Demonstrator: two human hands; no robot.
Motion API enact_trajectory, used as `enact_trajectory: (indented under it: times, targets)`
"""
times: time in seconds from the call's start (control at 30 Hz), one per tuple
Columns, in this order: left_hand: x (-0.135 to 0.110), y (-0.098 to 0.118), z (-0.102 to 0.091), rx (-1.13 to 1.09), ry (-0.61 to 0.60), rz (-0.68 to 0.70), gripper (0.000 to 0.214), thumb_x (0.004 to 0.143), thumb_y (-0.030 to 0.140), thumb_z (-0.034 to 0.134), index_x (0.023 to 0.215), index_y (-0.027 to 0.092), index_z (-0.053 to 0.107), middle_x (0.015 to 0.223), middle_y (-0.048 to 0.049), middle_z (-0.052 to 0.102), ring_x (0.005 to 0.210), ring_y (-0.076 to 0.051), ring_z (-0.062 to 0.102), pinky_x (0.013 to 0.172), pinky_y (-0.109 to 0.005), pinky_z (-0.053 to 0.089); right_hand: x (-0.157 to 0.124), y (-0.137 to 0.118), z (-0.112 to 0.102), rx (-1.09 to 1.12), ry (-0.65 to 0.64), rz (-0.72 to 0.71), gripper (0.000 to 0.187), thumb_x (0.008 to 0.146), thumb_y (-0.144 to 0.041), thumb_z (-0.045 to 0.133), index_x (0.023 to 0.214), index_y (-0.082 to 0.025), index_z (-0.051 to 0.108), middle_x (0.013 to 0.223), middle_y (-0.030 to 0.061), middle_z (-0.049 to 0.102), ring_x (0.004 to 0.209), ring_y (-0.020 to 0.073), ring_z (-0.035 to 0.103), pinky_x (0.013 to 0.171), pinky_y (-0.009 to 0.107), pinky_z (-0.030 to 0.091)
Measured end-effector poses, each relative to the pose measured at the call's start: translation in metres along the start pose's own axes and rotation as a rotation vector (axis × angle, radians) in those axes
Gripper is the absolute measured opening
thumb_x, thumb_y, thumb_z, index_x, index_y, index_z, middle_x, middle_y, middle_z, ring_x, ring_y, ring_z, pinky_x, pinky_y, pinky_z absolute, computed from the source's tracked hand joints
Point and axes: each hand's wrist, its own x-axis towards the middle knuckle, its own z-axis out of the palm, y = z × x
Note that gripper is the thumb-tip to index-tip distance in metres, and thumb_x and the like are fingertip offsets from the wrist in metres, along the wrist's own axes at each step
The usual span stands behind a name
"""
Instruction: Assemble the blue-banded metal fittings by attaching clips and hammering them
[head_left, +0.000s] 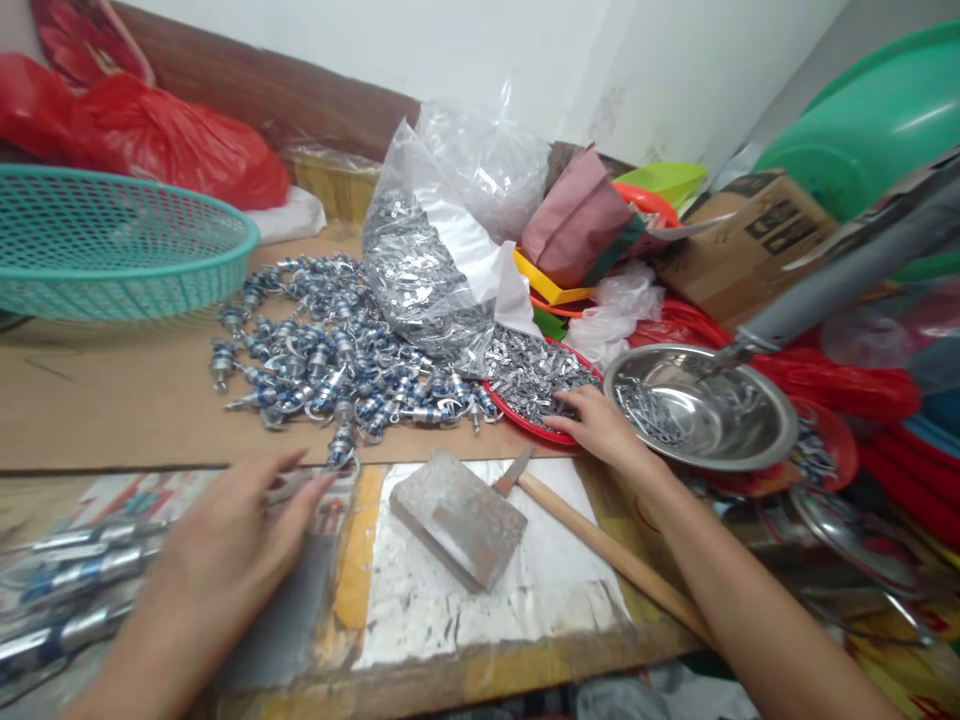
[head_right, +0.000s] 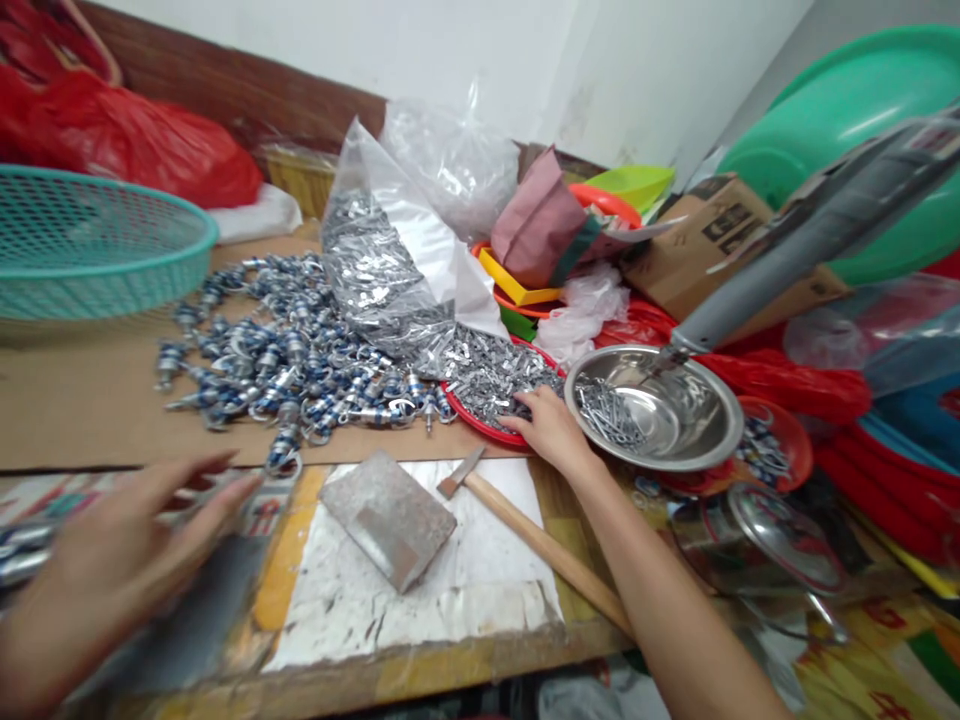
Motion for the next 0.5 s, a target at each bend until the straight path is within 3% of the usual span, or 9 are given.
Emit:
enact_trajectory:
  times: [0.1, 0.2, 0.3, 0.4, 0.5]
  targets:
    - [0.018, 0.019, 0.015, 0.163, -0.077, 0.029, 0.030, 0.084, 0.041, 0.041, 0.095, 0.018, 0.056, 0.077, -0.0106, 0.066, 0.074, -0.032, 0.065, 0.061, -0.037, 0.043, 0.015, -0.001, 0.011, -0.004, -0.021, -0.017, 0.012, 0.075, -0.023, 0.066, 0.083, -0.019, 0.074, 0.081, 0.0056, 0.069, 0.077, 0.0206, 0.064, 0.075, 0.030, 0.046]
    - [0.019, 0.013, 0.015, 0.197, -0.117, 0.036, 0.020, 0.082, 0.035, 0.040, 0.084, 0.023, 0.057, 0.068, -0.0062, 0.067, 0.065, -0.029, 0.064, 0.056, -0.034, 0.040, 0.015, -0.006, 0.007, 0.012, 0.013, -0.013, 0.013, 0.079, -0.022, 0.061, 0.080, -0.021, 0.074, 0.085, 0.0058, 0.070, 0.081, 0.0209, 0.063, 0.077, 0.030, 0.044]
    - [0.008, -0.007, 0.002, 0.150, -0.174, 0.068, 0.023, 0.078, 0.037, 0.041, 0.078, 0.025, 0.062, 0.077, -0.0037, 0.073, 0.072, -0.026, 0.066, 0.064, -0.033, 0.045, 0.011, -0.007, -0.004, 0.055, 0.059, 0.029, 0.011, 0.077, -0.027, 0.063, 0.075, -0.022, 0.073, 0.084, 0.0064, 0.070, 0.085, 0.0247, 0.062, 0.076, 0.033, 0.044]
    - [-0.001, -0.022, -0.007, 0.040, -0.236, 0.103, 0.029, 0.071, 0.035, 0.042, 0.076, 0.024, 0.068, 0.093, -0.0055, 0.074, 0.089, -0.025, 0.067, 0.082, -0.034, 0.047, 0.009, -0.004, -0.010, 0.159, 0.080, 0.085, 0.007, 0.069, -0.026, 0.070, 0.065, -0.021, 0.072, 0.076, 0.0069, 0.070, 0.082, 0.0269, 0.063, 0.077, 0.037, 0.044]
    - [-0.003, -0.023, -0.004, -0.005, -0.215, 0.033, 0.043, 0.074, 0.042, 0.037, 0.095, 0.017, 0.067, 0.100, -0.0111, 0.073, 0.091, -0.027, 0.067, 0.082, -0.037, 0.050, 0.008, -0.006, -0.009, 0.333, 0.107, 0.160, 0.010, 0.071, -0.027, 0.066, 0.072, -0.019, 0.072, 0.076, 0.0073, 0.070, 0.077, 0.0248, 0.065, 0.078, 0.038, 0.047]
